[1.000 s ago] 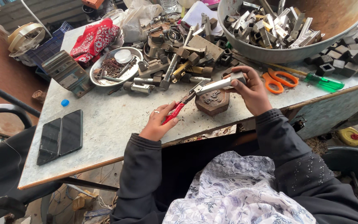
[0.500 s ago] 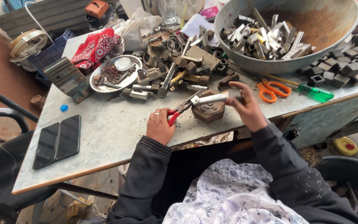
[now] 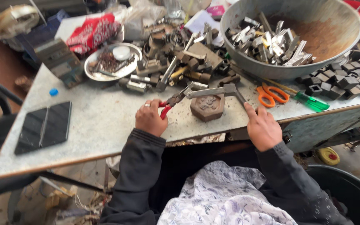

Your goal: The person uses pliers and a hammer to strike and adjust metal lock cylinders on a cluttered workbench. They repeatedly position each lock in the pliers and tap it with the hammer, then set the lock aside and pick up another.

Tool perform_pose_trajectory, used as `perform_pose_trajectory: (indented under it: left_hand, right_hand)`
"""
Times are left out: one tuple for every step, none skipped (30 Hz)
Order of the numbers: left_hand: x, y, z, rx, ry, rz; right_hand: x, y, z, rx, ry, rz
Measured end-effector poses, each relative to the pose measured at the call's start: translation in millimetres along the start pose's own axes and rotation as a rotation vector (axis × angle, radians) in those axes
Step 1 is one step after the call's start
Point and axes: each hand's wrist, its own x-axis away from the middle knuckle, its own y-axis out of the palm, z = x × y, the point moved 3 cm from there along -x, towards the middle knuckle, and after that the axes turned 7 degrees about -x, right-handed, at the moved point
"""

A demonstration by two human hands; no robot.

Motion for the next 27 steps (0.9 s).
perform_pose_trajectory:
  left_hand:
    - [2,-1,1,-0.024,-0.01,-0.019]
    - [4,-3,1,-0.048,-0.019,-0.038]
    - [7,-4,1,-0.073,-0.031,-0.056]
    - [10,-7,1,-0.08,-0.032,-0.036]
    - [11,-11,0,-0.09,-0.03,-0.009]
    - [12,-15,-1,-0.1,-0.029,0.017]
    - [13,-17,-3,-0.112,-0.041,0.003]
    - [13,-20,-5,-0.124,-0.054,-0.01]
    - [15,-21,-7,-0.13,-0.063,-0.025]
    - [16,-22,-8,-0.131,-0.071,-0.027]
    - [17,-23,-10,-0.13,-0.079,-0.028]
    - [17,-23,-11,-0.129,-0.088,-0.03]
    - [17,-24,-13,-0.126,-0.084,-0.02]
    - [17,-25,-15,-0.123,-0.081,-0.01]
    - [18,-26,-17,-0.121,-0.076,-0.006]
    - [19,-27,-20,-0.129,-0.086,-0.008]
    - [20,-27,-21,-0.136,-0.092,-0.012]
    - [22,-27,-22,-0.143,-0.099,-0.016]
    - [24,-29,-24,-0.137,-0.098,-0.013]
    - [26,-31,-26,-0.131,-0.097,-0.01]
    - [25,-34,-28,-0.127,-0.095,0.001]
    - [26,-36,-31,-0.126,-0.092,-0.008]
    - [27,-39,-33,-0.127,-0.093,-0.013]
    - [27,-41,-35,-0.127,-0.094,-0.019]
    - [29,-42,-36,-0.124,-0.1,-0.032]
    - [31,-43,-36,-0.12,-0.105,-0.045]
    - [30,-44,-37,-0.118,-0.108,-0.054]
  right_hand:
    - [-1,2,2,-0.068,-0.001,0.011]
    - [-2,1,5,-0.136,-0.002,0.021]
    - [-3,0,7,-0.205,-0.004,0.031]
    - [-3,-3,12,-0.329,0.01,0.019]
    - [-4,-8,16,-0.456,0.023,0.013]
    - [-3,-12,18,-0.582,0.038,0.005]
    - [0,-14,22,-0.759,0.156,-0.034]
    - [7,-14,24,-0.934,0.275,-0.077]
    - [17,-15,26,-1.103,0.401,-0.118]
    - [27,-17,23,-1.141,0.402,-0.08]
    - [37,-19,20,-1.177,0.403,-0.042]
    - [46,-21,17,-1.214,0.404,-0.003]
    - [54,-23,13,-1.213,0.366,-0.002]
    - [60,-25,10,-1.212,0.328,-0.001]
    - [67,-26,7,-1.213,0.295,-0.002]
    - [72,-25,6,-1.236,0.317,-0.049]
    - [77,-24,7,-1.259,0.343,-0.094]
    - [82,-23,7,-1.281,0.368,-0.139]
    - [85,-21,6,-1.275,0.365,-0.166]
    - [86,-21,5,-1.269,0.362,-0.194]
    - [85,-21,2,-1.264,0.351,-0.219]
    - [84,-24,-1,-1.223,0.314,-0.193]
    - [82,-30,-4,-1.182,0.272,-0.17]
    - [80,-37,-7,-1.14,0.23,-0.146]
    - [80,-50,-10,-1.104,0.172,-0.081]
    - [81,-66,-11,-1.066,0.114,-0.015]
    - [80,-81,-15,-1.029,0.054,0.054]
